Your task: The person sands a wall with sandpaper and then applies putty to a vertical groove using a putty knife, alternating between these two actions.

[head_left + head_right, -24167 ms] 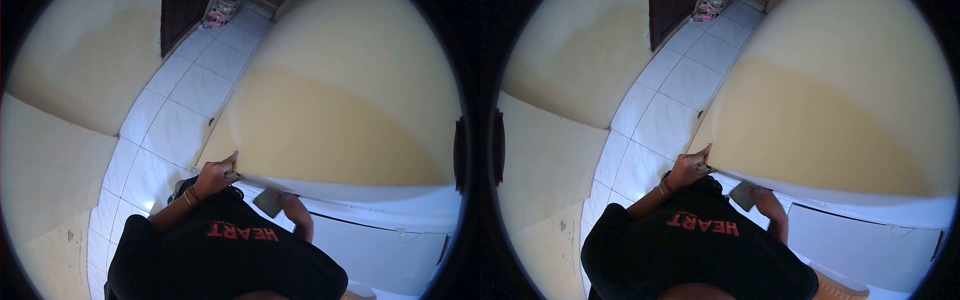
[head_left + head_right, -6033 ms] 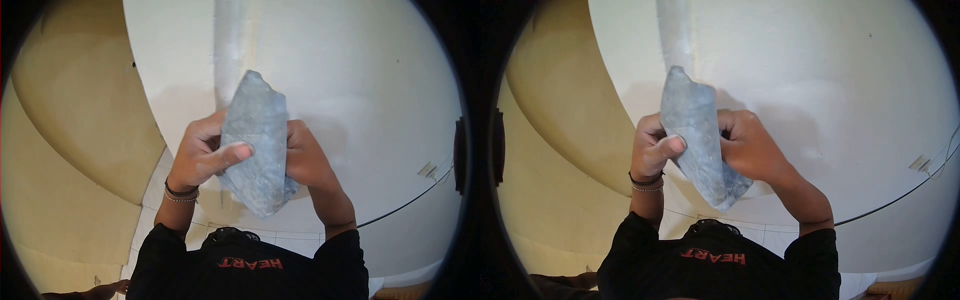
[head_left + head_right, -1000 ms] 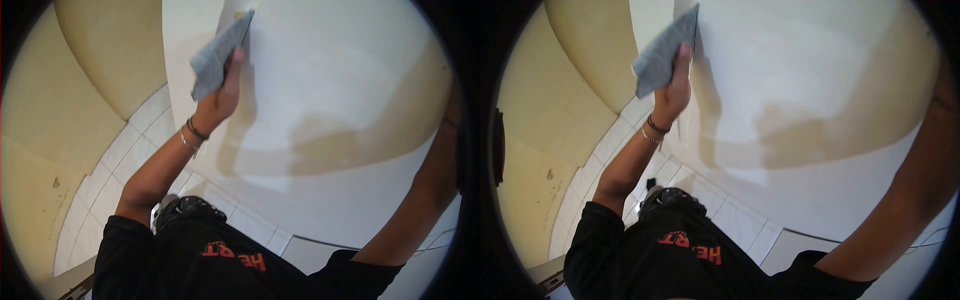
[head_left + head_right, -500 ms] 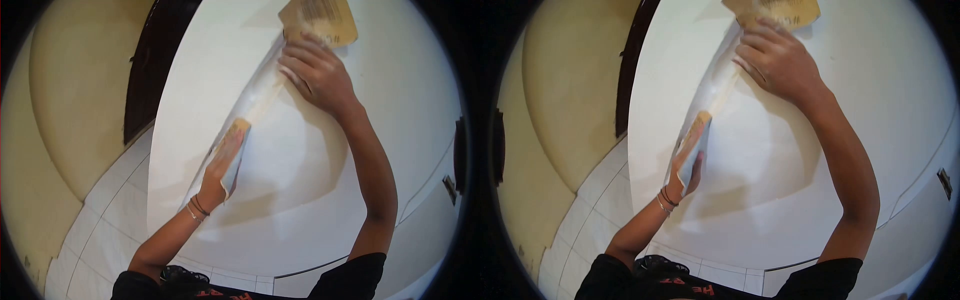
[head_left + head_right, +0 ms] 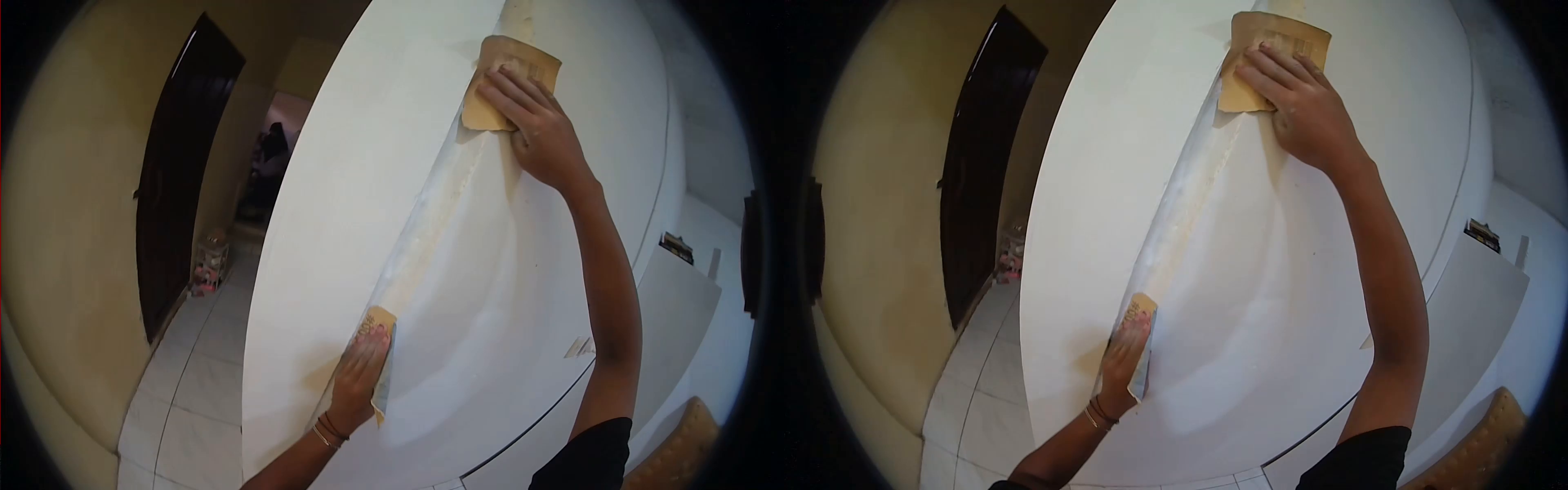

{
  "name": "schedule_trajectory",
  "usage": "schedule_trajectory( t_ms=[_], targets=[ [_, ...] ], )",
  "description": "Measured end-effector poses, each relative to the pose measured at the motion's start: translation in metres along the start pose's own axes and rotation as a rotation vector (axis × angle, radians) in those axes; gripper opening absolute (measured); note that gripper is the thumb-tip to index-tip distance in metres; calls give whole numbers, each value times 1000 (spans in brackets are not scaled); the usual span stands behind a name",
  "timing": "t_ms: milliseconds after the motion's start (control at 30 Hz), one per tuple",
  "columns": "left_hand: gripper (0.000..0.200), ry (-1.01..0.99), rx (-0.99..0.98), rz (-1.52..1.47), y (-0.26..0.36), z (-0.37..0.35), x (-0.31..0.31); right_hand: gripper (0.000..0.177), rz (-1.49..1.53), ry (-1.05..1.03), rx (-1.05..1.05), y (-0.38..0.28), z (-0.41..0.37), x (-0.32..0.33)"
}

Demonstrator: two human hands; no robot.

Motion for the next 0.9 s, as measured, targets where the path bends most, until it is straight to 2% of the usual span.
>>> schedule_trajectory(
  t_ms=[200, 267, 367, 433, 467, 533, 733, 800, 900],
  targets=[
    [38, -57, -107, 68, 10, -8, -8, 38, -248, -5, -9, 26, 20, 11],
    [37, -50, -159, 109, 12, -21, -9, 34, -285, 126, -81, 38, 34, 31],
    [38, -53, -192, 125, 11, -28, -8, 32, -257, 180, -200, 54, 60, 33],
    [38, -75, -194, 132, 10, -30, -10, 31, -359, 142, -201, 53, 66, 25],
    [38, -90, -176, 90, -1, -16, -3, 32, -368, 80, -217, 60, 84, 1],
    [39, -95, -166, 77, -5, -13, -1, 33, -389, 61, -238, 57, 83, 0],
    [39, -70, -138, 11, -6, -11, 3, 35, -557, 15, -122, 30, 72, 2],
    [38, -74, -154, 23, -7, -11, 2, 33, -655, 279, -85, 38, 80, 6],
    [35, -87, -177, 62, -6, -9, 1, 35, -639, 327, -85, 70, 108, 3]
  ],
)
Point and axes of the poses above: each hand's wrist, its own z-axis towards the middle knuckle, its own x-axis out of the back of the hand, y = z × x, the point moved 9 cm from there along z, towards the middle knuckle, and after that the axes turned 9 degrees about -x, right-handed, at the moved point
